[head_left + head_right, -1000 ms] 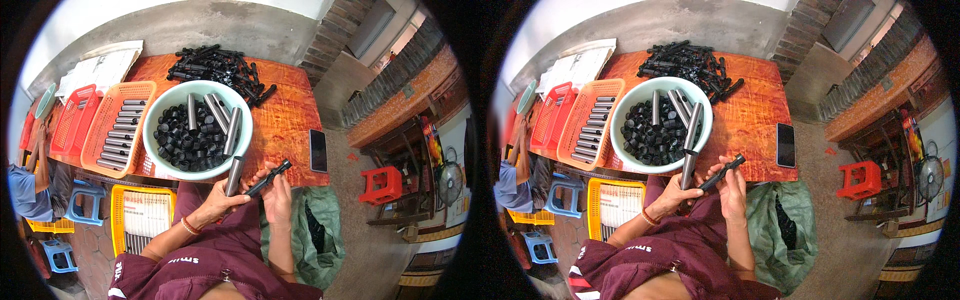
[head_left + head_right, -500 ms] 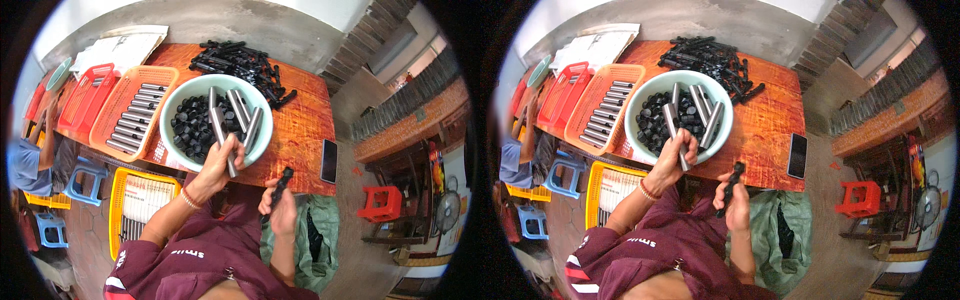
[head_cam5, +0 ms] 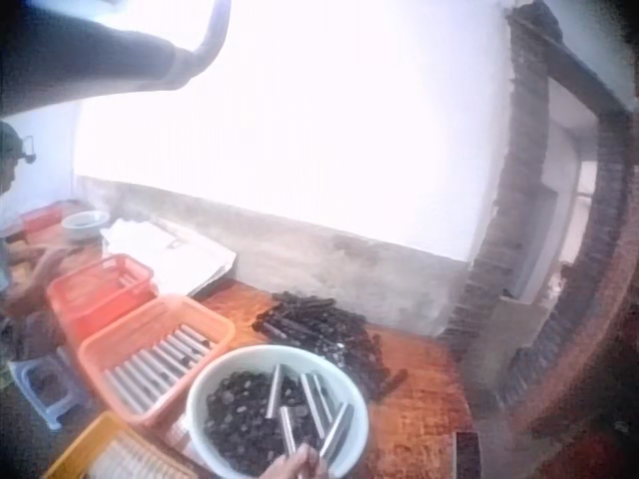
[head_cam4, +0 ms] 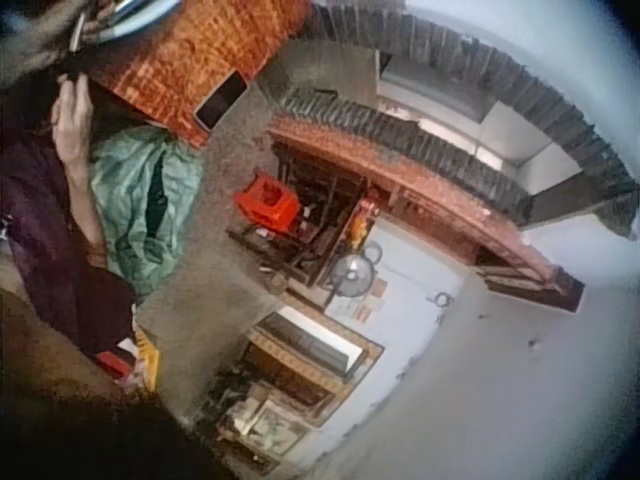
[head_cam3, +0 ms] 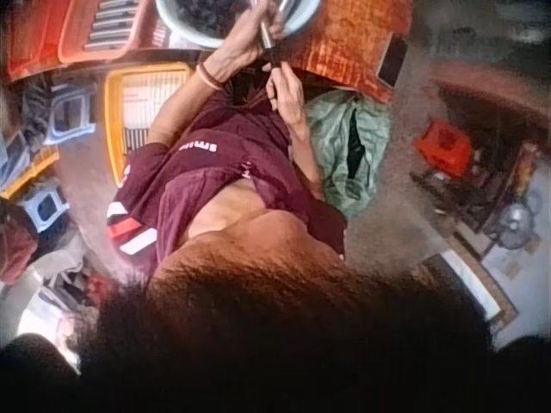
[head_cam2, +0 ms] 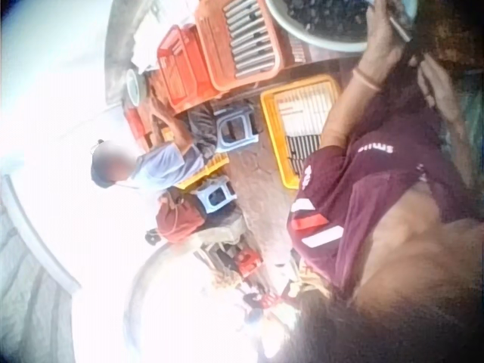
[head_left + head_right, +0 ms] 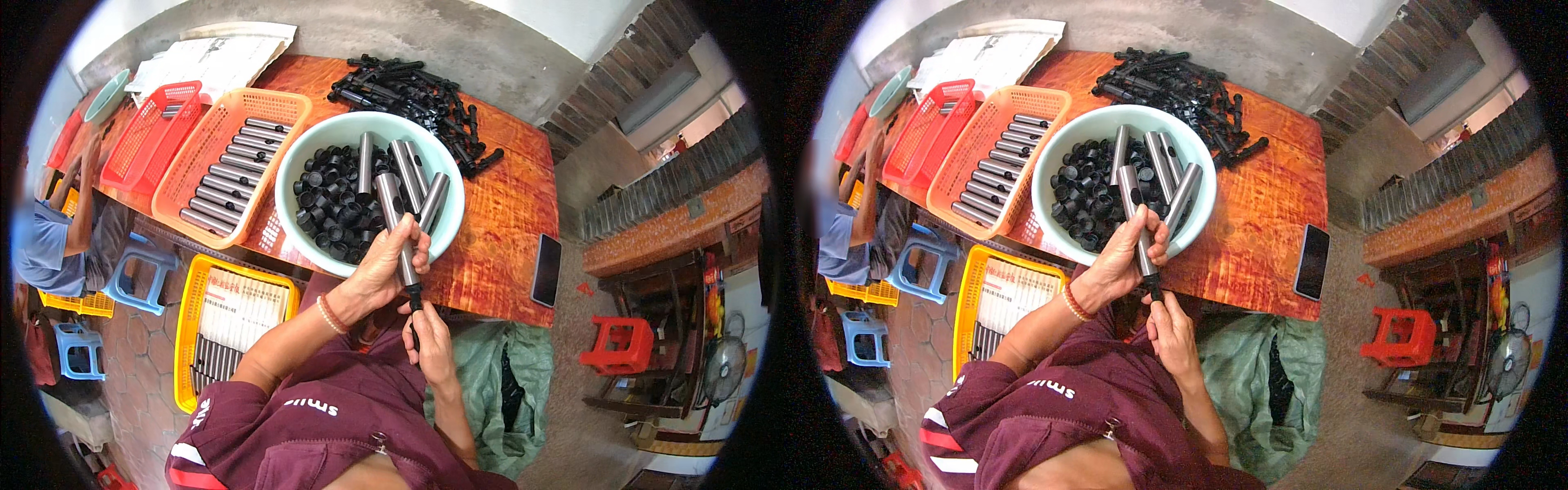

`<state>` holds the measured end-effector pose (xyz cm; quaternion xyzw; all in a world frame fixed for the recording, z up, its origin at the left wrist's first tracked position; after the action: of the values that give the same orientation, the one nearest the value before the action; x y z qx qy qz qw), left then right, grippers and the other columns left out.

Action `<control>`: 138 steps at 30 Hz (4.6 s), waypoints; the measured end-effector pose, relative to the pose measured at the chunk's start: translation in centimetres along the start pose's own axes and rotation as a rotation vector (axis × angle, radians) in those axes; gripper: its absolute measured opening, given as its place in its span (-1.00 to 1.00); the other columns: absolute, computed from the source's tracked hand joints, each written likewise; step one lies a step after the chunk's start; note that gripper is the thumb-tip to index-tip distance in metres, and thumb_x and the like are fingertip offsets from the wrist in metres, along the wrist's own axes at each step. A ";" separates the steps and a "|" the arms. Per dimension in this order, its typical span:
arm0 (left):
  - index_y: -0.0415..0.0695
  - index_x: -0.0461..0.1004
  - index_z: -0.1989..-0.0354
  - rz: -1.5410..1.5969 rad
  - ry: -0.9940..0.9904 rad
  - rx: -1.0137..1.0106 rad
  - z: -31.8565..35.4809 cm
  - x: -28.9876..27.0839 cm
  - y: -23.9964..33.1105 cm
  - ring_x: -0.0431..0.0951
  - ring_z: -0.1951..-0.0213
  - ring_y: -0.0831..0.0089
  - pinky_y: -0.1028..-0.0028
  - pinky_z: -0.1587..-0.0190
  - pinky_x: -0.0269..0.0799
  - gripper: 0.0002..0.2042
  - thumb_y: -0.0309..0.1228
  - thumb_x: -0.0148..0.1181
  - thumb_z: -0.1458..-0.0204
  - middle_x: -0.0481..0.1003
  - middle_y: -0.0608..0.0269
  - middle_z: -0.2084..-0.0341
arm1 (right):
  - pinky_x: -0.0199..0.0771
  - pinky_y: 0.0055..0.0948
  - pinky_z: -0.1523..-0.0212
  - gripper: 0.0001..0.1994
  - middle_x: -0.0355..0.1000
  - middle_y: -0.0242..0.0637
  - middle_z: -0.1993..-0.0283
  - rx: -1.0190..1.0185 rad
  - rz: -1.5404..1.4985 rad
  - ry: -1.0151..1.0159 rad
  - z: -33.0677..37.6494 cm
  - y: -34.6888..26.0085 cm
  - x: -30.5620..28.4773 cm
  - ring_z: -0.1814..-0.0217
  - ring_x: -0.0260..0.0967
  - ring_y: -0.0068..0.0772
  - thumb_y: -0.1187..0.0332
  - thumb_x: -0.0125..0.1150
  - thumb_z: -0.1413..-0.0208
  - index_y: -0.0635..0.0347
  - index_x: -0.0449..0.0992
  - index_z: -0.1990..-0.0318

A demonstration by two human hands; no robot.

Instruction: The person repeatedly picks up a black plastic cap and a metal rod, then presses the cap onto the rod. They place the assembled unit on the table and repeat the process with additional parts from a bowl and a basket.

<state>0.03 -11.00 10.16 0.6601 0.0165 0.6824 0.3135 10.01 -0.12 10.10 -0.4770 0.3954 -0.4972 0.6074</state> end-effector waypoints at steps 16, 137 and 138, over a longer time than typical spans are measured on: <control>-0.05 0.16 0.52 -0.138 -0.243 -0.003 0.5 -0.2 -2.5 0.22 0.51 0.53 0.50 0.39 0.24 -0.58 0.04 0.05 -0.01 0.16 0.36 0.56 | 0.01 -0.64 0.70 -0.72 0.15 -0.46 0.65 0.020 -0.106 0.048 -0.4 0.2 -0.2 0.70 0.01 -0.69 0.21 -0.18 -0.22 0.26 0.34 0.27; 0.05 0.14 0.70 0.129 0.090 0.167 0.7 0.9 2.1 -0.01 0.76 0.72 0.68 0.67 0.03 -0.68 -0.31 -0.05 -0.11 -0.02 0.58 0.84 | 0.35 -0.25 0.47 -0.57 0.35 -0.13 0.46 -0.460 0.821 0.298 -0.7 -4.0 -0.6 0.45 0.37 -0.12 0.11 0.20 0.03 0.24 0.30 0.13; 0.05 0.14 0.71 0.260 0.040 0.155 0.4 0.4 2.7 -0.02 0.77 0.72 0.68 0.68 0.04 -0.68 -0.32 -0.05 -0.11 -0.03 0.58 0.85 | 0.34 -0.31 0.43 -0.48 0.33 -0.16 0.42 -0.446 0.670 0.315 -0.4 -4.8 -1.1 0.40 0.35 -0.19 0.05 0.22 0.05 0.25 0.30 0.05</control>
<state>-0.71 -13.15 11.78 0.6651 -0.0100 0.7270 0.1702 8.35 0.62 14.70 -0.3602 0.7141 -0.2414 0.5495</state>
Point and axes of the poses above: each hand's wrist, its own z-axis away from the middle knuckle, its own x-axis out of the palm, y = z × x, the point moved 2 cm from there along -z, towards the middle knuckle
